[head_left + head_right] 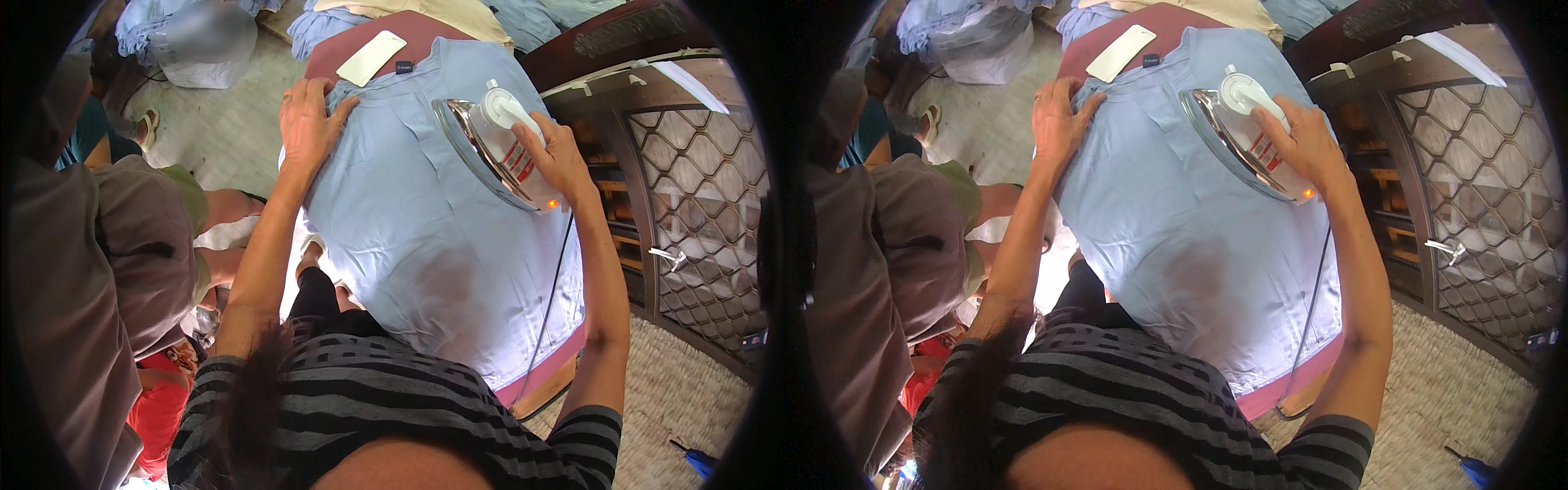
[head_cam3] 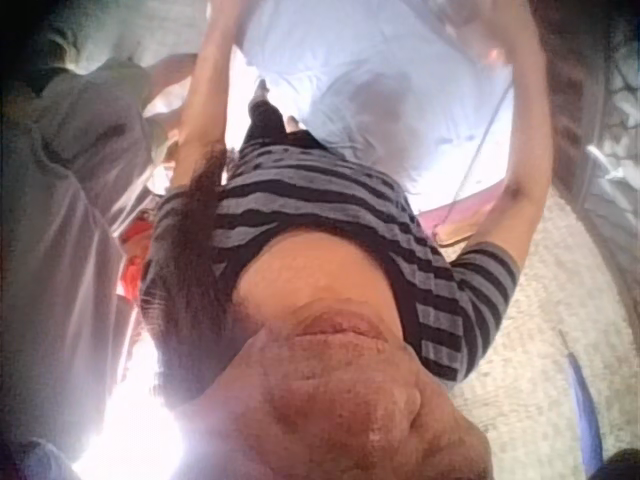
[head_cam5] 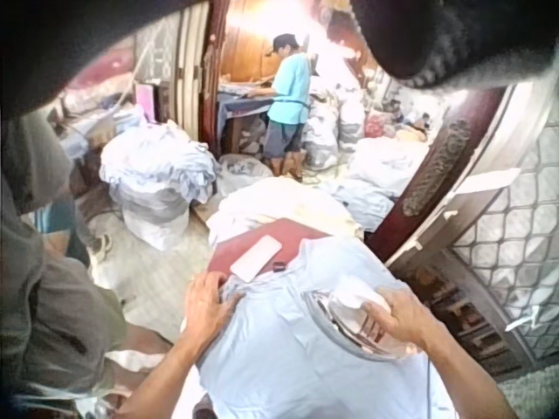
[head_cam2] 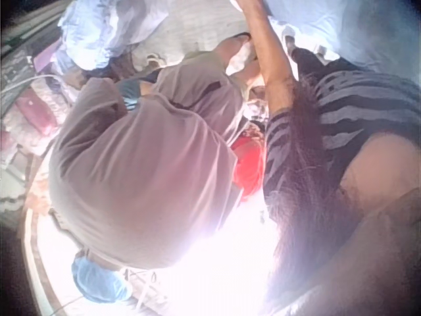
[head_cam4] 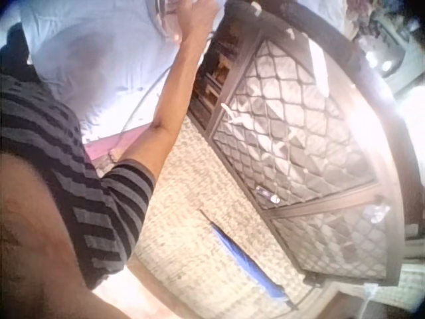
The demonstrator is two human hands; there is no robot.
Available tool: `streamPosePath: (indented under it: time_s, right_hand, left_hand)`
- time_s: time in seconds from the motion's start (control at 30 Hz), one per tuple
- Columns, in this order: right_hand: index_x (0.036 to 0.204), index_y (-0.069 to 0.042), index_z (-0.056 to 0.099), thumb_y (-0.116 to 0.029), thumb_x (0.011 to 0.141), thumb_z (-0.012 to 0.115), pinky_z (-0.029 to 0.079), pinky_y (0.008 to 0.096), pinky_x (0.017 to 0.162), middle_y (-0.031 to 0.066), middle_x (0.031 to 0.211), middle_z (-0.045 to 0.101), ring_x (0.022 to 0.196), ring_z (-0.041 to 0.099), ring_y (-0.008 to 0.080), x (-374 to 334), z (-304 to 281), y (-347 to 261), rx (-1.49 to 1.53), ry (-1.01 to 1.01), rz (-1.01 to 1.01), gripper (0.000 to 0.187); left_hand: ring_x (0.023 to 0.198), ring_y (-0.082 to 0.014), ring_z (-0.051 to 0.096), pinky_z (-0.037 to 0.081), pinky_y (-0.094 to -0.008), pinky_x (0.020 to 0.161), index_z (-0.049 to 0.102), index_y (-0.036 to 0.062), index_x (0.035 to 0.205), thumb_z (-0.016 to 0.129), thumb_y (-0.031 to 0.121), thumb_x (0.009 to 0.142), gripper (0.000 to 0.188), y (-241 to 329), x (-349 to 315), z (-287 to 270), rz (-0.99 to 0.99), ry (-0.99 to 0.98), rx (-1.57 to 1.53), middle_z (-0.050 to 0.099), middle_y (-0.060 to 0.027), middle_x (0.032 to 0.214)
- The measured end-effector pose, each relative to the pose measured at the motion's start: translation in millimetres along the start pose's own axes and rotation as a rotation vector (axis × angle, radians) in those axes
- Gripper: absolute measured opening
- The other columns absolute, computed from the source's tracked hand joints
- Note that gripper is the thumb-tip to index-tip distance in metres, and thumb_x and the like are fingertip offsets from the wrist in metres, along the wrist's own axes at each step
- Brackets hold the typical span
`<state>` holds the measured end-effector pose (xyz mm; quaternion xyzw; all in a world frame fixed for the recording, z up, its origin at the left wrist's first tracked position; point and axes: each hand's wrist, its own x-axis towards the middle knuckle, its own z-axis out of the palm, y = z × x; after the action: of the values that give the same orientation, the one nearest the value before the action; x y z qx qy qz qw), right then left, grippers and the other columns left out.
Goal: The person irons a blue shirt on a pink ironing board, smoothing the fabric with their hands and pressing sections with an iron before folding the garment.
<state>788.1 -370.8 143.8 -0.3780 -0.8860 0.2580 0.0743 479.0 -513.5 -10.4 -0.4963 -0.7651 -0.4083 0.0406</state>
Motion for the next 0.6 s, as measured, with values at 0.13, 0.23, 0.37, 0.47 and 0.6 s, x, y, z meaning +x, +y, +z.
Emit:
streamPosePath:
  time_s: [0.13,0.23,0.37,0.47,0.6]
  right_hand:
    - [0.091,-0.001,0.066,-0.042,0.096,0.058,0.049,0.0353,0.061,0.0179,0.070,0.065,0.060,0.064,0.0232,-4.5,-2.3,8.9,-0.010,-0.014,-0.047,0.042]
    - [0.092,0.000,0.066,-0.041,0.096,0.058,0.048,0.0360,0.060,0.0183,0.068,0.064,0.059,0.063,0.0241,3.2,-0.1,9.6,0.051,0.012,-0.064,0.042]
    - [0.092,0.000,0.066,-0.040,0.097,0.058,0.048,0.0365,0.060,0.0179,0.068,0.063,0.059,0.061,0.0229,31.0,3.2,-0.1,-0.013,0.024,-0.141,0.040]
    - [0.091,-0.001,0.065,-0.038,0.097,0.058,0.048,0.0356,0.061,0.0170,0.068,0.063,0.060,0.059,0.0208,48.7,1.2,-1.8,-0.046,0.018,-0.171,0.039]
    - [0.088,-0.001,0.063,-0.037,0.097,0.058,0.047,0.0342,0.062,0.0156,0.069,0.061,0.061,0.058,0.0191,57.5,-15.1,15.4,-0.031,-0.047,-0.194,0.037]
  left_hand:
    - [0.092,-0.0317,0.057,0.045,-0.0433,0.084,0.064,0.0050,0.099,0.080,0.037,0.077,0.042,2.1,0.9,-2.8,-0.036,-0.016,-0.001,0.060,-0.0108,0.093]
    - [0.091,-0.0315,0.057,0.046,-0.0430,0.082,0.065,0.0051,0.098,0.081,0.036,0.076,0.042,-4.3,2.7,-0.6,0.034,0.039,-0.001,0.061,-0.0107,0.093]
    - [0.088,-0.0312,0.058,0.046,-0.0424,0.081,0.065,0.0058,0.096,0.081,0.036,0.076,0.039,-2.7,4.1,0.4,-0.014,0.016,-0.022,0.062,-0.0101,0.089]
    - [0.084,-0.0287,0.059,0.046,-0.0410,0.077,0.065,0.0070,0.088,0.081,0.035,0.076,0.035,-4.7,6.3,0.4,-0.022,0.019,-0.052,0.061,-0.0076,0.082]
    - [0.075,-0.0251,0.058,0.044,-0.0394,0.073,0.062,0.0084,0.079,0.081,0.033,0.077,0.031,1.0,14.0,-0.7,-0.070,-0.008,-0.081,0.060,-0.0038,0.074]
